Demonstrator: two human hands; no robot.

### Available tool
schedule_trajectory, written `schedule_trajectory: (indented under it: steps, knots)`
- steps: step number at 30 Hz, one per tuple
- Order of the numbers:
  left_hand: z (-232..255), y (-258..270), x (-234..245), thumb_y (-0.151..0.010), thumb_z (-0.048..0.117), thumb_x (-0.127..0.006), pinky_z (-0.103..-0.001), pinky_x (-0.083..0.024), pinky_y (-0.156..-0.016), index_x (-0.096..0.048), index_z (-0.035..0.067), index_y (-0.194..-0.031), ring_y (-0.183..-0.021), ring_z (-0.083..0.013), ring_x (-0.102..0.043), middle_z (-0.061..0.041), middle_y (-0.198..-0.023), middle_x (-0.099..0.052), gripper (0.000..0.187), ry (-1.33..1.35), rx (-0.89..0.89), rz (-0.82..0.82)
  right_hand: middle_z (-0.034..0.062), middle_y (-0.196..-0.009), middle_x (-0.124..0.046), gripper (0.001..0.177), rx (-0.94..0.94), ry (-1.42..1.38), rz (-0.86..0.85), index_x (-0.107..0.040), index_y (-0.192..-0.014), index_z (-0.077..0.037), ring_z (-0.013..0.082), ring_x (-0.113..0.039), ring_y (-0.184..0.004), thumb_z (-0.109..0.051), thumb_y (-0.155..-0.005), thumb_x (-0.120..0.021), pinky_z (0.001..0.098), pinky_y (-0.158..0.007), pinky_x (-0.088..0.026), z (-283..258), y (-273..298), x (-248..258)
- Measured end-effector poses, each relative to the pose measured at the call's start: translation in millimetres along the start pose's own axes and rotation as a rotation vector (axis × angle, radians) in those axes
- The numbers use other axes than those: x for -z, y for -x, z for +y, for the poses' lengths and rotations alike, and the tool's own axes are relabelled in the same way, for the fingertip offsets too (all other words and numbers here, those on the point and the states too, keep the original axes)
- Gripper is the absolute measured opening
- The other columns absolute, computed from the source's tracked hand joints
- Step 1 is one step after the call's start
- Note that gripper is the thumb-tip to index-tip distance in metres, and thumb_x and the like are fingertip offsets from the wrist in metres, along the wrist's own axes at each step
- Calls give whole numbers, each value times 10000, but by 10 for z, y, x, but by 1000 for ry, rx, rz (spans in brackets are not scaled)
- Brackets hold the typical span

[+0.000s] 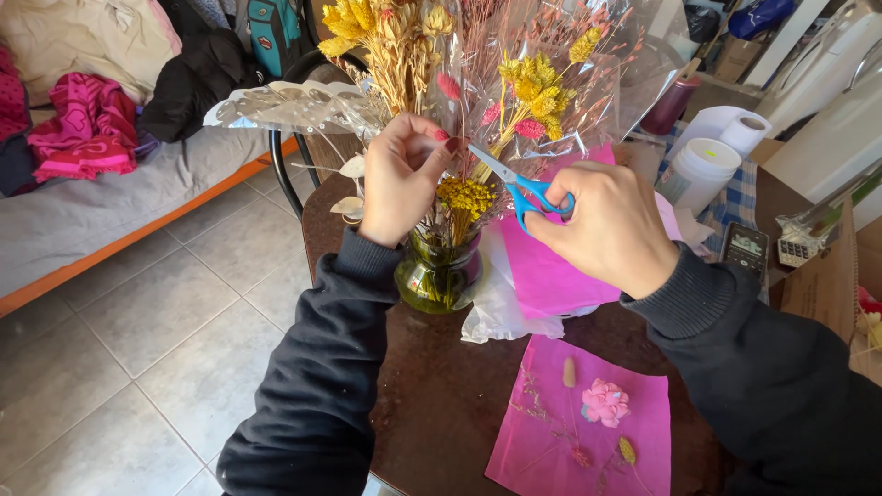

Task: Decorating a pink floral-shaped candle with dried flowers and wrapping it in pink tissue paper.

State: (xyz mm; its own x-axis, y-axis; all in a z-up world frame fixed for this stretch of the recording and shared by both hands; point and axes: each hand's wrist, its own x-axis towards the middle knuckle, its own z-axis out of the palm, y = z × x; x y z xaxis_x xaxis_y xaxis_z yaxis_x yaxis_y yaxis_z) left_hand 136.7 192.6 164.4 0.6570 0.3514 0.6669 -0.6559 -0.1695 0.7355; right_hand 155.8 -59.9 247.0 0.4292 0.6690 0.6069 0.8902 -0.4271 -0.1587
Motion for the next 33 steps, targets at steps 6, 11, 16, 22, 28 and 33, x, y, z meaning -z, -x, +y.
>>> schedule_trajectory:
  steps: [6, 11, 16, 22, 28, 33]
  knots:
    - [-17, -6, -6, -954, -67, -673, -189, -499, -687, -560, 1, -1065, -813, -45, -644, -11, -914, -671, 172, -14, -23, 1, 145, -703, -690, 265, -23, 34, -18, -709, -752, -7, 288, -668, -576, -234, -752, -845, 412, -563, -512, -34, -45, -41]
    - [-8, -2, -11, -959, -61, -670, -198, -508, -686, -548, -1, -1080, -800, -53, -645, -31, -902, -689, 182, -66, -13, 15, 149, -723, -693, 270, 3, 60, -8, -705, -747, -9, 309, -670, -595, -240, -745, -844, 421, -574, -515, 2, -82, -75]
    - [-92, -16, -10, -956, -67, -652, -207, -520, -720, -530, -4, -1123, -838, -65, -661, -35, -939, -697, 216, 31, -31, 8, 144, -752, -692, 283, 56, 73, 24, -678, -734, -1, 319, -670, -624, -230, -745, -844, 428, -582, -513, -44, -49, -40]
    - [1, -11, -46, -926, -81, -652, -223, -547, -704, -478, 6, -1154, -822, -89, -693, -68, -912, -716, 300, 29, 7, 49, 134, -719, -671, 281, 14, 41, 5, -663, -725, -4, 309, -663, -600, -224, -742, -836, 426, -580, -511, -87, -17, -25]
    - [-80, 19, -68, -932, -92, -664, -225, -568, -682, -396, 35, -1059, -816, -101, -713, -77, -918, -718, 323, 11, -11, 121, 149, -717, -674, 309, 30, 103, 5, -671, -720, -2, 333, -663, -626, -251, -743, -853, 443, -583, -505, -63, -48, -74]
    - [-42, 49, -88, -977, -123, -619, -233, -590, -835, -600, -25, -1047, -930, -81, -705, -68, -1101, -752, 121, 118, -83, 12, 155, -706, -692, 294, -26, 98, -50, -706, -726, -17, 330, -669, -593, -274, -731, -849, 445, -566, -508, -75, -57, -94]
